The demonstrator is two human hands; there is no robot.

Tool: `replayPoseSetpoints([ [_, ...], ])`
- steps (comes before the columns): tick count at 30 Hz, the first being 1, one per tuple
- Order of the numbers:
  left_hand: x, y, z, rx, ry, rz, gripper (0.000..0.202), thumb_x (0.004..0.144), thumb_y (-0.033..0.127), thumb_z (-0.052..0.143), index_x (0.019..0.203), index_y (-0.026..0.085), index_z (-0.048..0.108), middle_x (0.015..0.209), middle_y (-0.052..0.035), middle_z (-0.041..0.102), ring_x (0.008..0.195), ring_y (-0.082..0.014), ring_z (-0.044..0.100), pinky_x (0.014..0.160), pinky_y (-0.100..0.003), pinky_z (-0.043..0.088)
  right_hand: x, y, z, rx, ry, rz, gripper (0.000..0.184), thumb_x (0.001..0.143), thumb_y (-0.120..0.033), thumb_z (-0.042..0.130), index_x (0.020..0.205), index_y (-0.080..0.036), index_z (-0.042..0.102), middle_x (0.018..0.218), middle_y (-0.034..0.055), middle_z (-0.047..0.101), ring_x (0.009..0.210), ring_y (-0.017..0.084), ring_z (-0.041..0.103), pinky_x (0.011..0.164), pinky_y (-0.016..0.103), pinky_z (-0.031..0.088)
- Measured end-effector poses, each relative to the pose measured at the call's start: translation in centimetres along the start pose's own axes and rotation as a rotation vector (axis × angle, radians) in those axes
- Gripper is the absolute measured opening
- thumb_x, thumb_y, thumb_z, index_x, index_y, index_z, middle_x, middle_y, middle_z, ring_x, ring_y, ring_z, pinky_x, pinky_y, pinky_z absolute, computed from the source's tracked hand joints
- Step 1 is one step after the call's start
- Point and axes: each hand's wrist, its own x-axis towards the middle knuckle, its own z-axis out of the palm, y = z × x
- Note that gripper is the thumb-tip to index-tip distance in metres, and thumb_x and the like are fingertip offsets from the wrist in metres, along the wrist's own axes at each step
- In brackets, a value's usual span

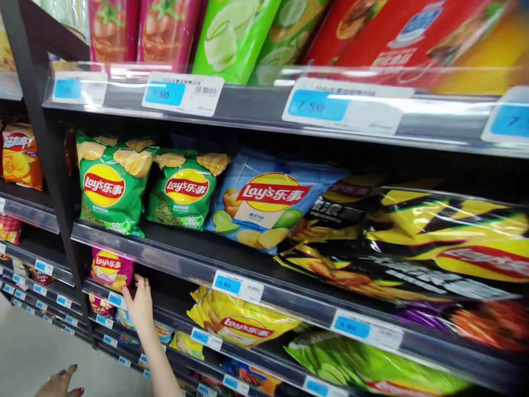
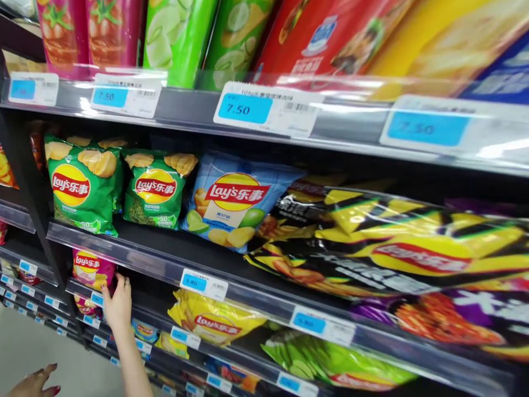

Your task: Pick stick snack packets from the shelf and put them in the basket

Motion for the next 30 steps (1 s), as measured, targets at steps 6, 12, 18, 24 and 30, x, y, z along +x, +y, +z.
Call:
replayPoseSetpoints([
  [6, -0.3, -0.2, -0.2, 0.056, -0.021, 0.020, 0.070, 0.070, 0.050, 0.045, 0.127, 0.010, 0.047, 0.127, -0.0152, 0.054, 0.119, -0.0297, 0.048, 0.101, -0.037, 0.032, -4.7, 0.0, -4.6, -0.008, 0.126, 0.020, 0.023, 0.085, -0.027, 0.043, 0.105, -0.020, 0.052, 0.099, 0.0085, 0.056, 0.094, 0.021, 0.055, 0.083, 0.035, 0.046],
  [12, 0.2, 0.1, -0.1, 0.133, -0.060, 0.048, 0.075, 0.074, 0.045, 0.038, 0.131, -0.003, 0.037, 0.131, -0.0211, 0.048, 0.121, -0.0290, 0.045, 0.102, -0.037, 0.030, -7.3, 4.3, -11.4, -0.351, 0.896, 0.054, 0.053, 0.082, -0.040, 0.049, 0.122, -0.010, 0.032, 0.116, 0.0210, 0.036, 0.115, 0.034, 0.035, 0.094, 0.055, 0.032],
  [18, 0.9, 1.6, -0.4, 0.186, -0.061, 0.093, 0.072, 0.074, 0.042, 0.040, 0.131, -0.002, 0.038, 0.130, -0.0215, 0.049, 0.120, -0.0293, 0.046, 0.100, -0.037, 0.032, -4.7, 6.9, -16.2, -0.449, 0.862, 0.086, 0.108, 0.063, -0.055, 0.067, 0.135, -0.002, 0.006, 0.135, 0.0277, 0.013, 0.129, 0.038, 0.014, 0.104, 0.055, 0.021],
  [24, 0.2, 2.0, -0.7, 0.196, -0.045, 0.095, 0.069, 0.075, 0.041, 0.041, 0.130, 0.000, 0.038, 0.132, -0.0207, 0.048, 0.121, -0.0286, 0.045, 0.100, -0.036, 0.031, -3.0, 8.0, -15.7, -0.432, 0.854, 0.143, 0.118, 0.060, -0.056, 0.069, 0.136, 0.000, -0.002, 0.133, 0.0296, 0.013, 0.127, 0.041, 0.017, 0.101, 0.056, 0.026],
  [30, -2.1, 1.1, -0.5, 0.186, -0.052, -0.002, 0.066, 0.078, 0.039, 0.040, 0.132, 0.000, 0.037, 0.130, -0.0207, 0.049, 0.122, -0.0281, 0.044, 0.100, -0.037, 0.031, -3.2, 9.7, -16.6, -0.465, 0.835, 0.135, 0.124, 0.057, -0.059, 0.070, 0.136, 0.003, -0.002, 0.131, 0.0314, 0.015, 0.126, 0.044, 0.018, 0.100, 0.058, 0.026],
])
